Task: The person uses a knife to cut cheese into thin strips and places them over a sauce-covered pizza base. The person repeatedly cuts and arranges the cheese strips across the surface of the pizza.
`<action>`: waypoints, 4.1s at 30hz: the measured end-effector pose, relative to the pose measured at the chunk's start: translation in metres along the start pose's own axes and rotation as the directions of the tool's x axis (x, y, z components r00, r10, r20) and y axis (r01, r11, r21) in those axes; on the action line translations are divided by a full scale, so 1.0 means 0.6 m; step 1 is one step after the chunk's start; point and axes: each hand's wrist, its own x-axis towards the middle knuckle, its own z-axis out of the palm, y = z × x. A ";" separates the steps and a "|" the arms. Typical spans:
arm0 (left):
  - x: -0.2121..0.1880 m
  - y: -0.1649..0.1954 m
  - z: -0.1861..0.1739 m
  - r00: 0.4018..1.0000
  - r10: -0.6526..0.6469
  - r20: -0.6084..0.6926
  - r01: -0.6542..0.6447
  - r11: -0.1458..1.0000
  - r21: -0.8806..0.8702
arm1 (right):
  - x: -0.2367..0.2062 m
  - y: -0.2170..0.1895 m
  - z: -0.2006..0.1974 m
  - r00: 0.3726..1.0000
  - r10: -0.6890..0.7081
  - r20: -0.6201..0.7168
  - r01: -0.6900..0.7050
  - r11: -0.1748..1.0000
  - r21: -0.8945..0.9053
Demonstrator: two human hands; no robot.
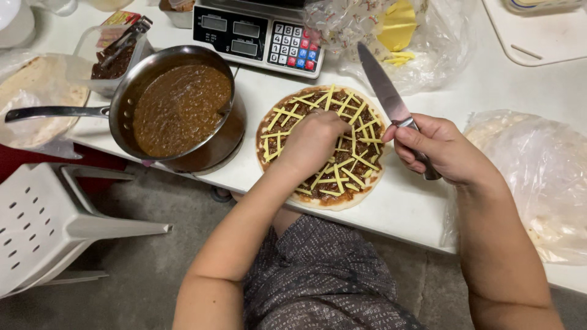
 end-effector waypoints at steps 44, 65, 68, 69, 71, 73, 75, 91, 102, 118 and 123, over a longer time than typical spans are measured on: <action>0.233 -0.063 0.125 0.991 0.131 0.023 -0.133 0.955 0.265 | 0.002 -0.012 -0.025 0.756 -0.362 -0.545 0.375 0.922 -0.093; 0.287 -0.065 0.203 0.986 -0.074 -0.149 0.079 0.997 0.024 | 0.021 0.007 -0.011 0.753 -0.396 -0.526 0.416 0.905 -0.086; 0.270 -0.045 0.174 0.906 -0.423 0.013 0.313 0.649 -0.693 | 0.021 0.009 -0.009 0.762 -0.377 -0.526 0.391 0.916 -0.090; 0.255 -0.043 0.159 0.879 -0.461 0.126 0.305 0.339 -0.890 | 0.022 0.010 -0.007 0.770 -0.362 -0.526 0.371 0.924 -0.093; 0.214 -0.040 0.126 0.843 -0.467 0.266 0.273 -0.055 -0.960 | 0.024 0.013 0.007 0.788 -0.340 -0.513 0.296 0.940 -0.168; 0.154 -0.039 0.090 0.813 -0.500 0.299 0.273 -0.128 -0.954 | 0.027 0.016 0.033 0.817 -0.324 -0.477 0.184 0.931 -0.317; 0.101 -0.034 0.060 0.802 -0.528 0.280 0.231 -0.157 -0.960 | 0.023 0.015 0.058 0.873 -0.265 -0.410 0.035 0.872 -0.488; -0.053 0.008 0.016 0.656 -0.751 0.081 -0.043 -0.144 -0.989 | 0.016 0.041 0.168 0.944 -0.322 -0.077 0.108 0.521 -0.847; -0.052 0.012 0.029 0.681 -0.731 0.047 -0.081 -0.138 -0.987 | 0.019 0.049 0.167 0.920 -0.383 -0.080 0.061 0.344 -0.937; -0.087 -0.008 -0.004 0.741 -0.642 0.199 -0.028 -0.324 -0.946 | 0.016 0.068 0.135 0.993 0.022 0.115 0.014 0.954 -0.300; -0.102 -0.015 -0.008 0.783 -0.598 0.172 -0.049 -0.335 -0.941 | 0.019 0.077 0.119 0.943 0.177 0.282 -0.206 0.976 0.074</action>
